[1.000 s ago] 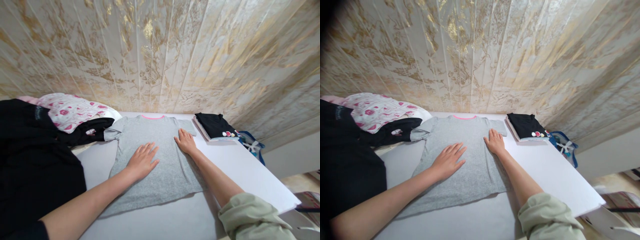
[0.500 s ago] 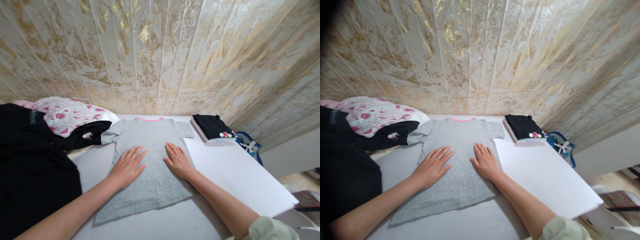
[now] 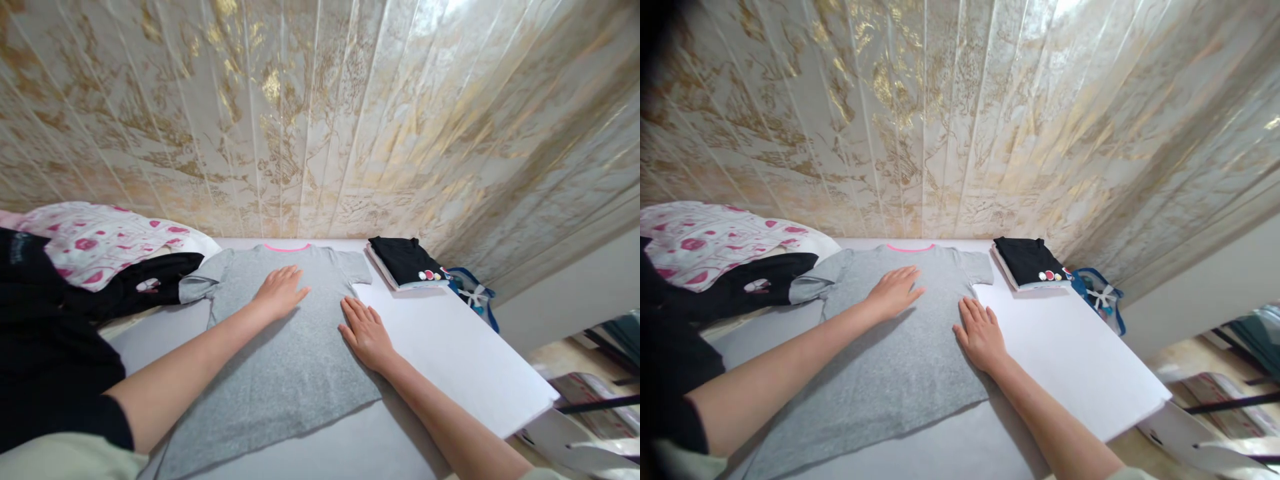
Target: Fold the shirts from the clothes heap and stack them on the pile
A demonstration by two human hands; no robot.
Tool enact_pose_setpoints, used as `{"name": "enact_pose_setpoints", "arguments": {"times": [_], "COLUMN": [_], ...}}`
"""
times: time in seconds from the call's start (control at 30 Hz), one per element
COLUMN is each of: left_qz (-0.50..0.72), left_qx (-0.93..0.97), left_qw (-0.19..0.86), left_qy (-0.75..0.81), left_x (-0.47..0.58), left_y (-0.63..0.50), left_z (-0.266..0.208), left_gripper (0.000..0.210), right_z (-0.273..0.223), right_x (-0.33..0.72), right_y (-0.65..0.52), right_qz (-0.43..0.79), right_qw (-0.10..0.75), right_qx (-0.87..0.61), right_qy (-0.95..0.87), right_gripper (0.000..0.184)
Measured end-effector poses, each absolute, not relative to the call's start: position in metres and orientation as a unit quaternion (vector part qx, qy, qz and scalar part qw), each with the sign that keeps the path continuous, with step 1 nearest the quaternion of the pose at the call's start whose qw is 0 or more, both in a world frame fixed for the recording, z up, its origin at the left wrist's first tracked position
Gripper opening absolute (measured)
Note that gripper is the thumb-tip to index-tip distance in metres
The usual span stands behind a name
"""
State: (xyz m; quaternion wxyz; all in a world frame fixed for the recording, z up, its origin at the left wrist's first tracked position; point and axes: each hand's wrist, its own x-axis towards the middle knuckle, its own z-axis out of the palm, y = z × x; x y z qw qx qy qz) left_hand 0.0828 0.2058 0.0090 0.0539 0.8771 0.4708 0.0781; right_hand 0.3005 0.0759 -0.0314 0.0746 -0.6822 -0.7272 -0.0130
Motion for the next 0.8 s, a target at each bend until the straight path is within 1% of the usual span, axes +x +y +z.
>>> {"name": "enact_pose_setpoints", "arguments": {"times": [0.13, 0.23, 0.3, 0.37, 0.47, 0.53, 0.7, 0.8], "left_qz": [0.074, 0.105, 0.115, 0.119, 0.123, 0.128, 0.134, 0.133], "left_qx": [0.851, 0.852, 0.855, 0.856, 0.857, 0.857, 0.856, 0.855], "left_qw": [0.048, 0.026, 0.020, 0.018, 0.022, 0.023, 0.022, 0.024], "left_qy": [0.518, 0.512, 0.505, 0.502, 0.500, 0.499, 0.499, 0.500], "left_x": [0.096, 0.094, 0.091, 0.090, 0.089, 0.089, 0.089, 0.089], "left_y": [0.235, 0.239, 0.238, 0.237, 0.237, 0.238, 0.239, 0.239], "left_z": [-0.017, -0.035, -0.039, -0.039, -0.038, -0.039, -0.042, -0.041], "left_gripper": [0.064, 0.065, 0.064, 0.064, 0.064, 0.064, 0.063, 0.061], "right_z": [-0.026, -0.016, -0.008, -0.001, 0.002, 0.000, -0.012, -0.019], "right_x": [0.312, 0.336, 0.353, 0.367, 0.374, 0.373, 0.371, 0.376], "right_y": [0.084, 0.110, 0.137, 0.164, 0.198, 0.212, 0.222, 0.223], "right_qz": [0.023, 0.058, 0.036, 0.005, -0.016, -0.015, 0.012, 0.019], "right_qw": [0.116, 0.176, 0.215, 0.206, 0.148, 0.128, 0.143, 0.192], "right_qx": [-0.668, -0.667, -0.704, -0.766, -0.839, -0.861, -0.866, -0.854], "right_qy": [-0.735, -0.721, -0.676, -0.609, -0.523, -0.492, -0.480, -0.483], "right_gripper": [0.052, 0.043, 0.042, 0.042, 0.040, 0.038, 0.025, 0.020]}}
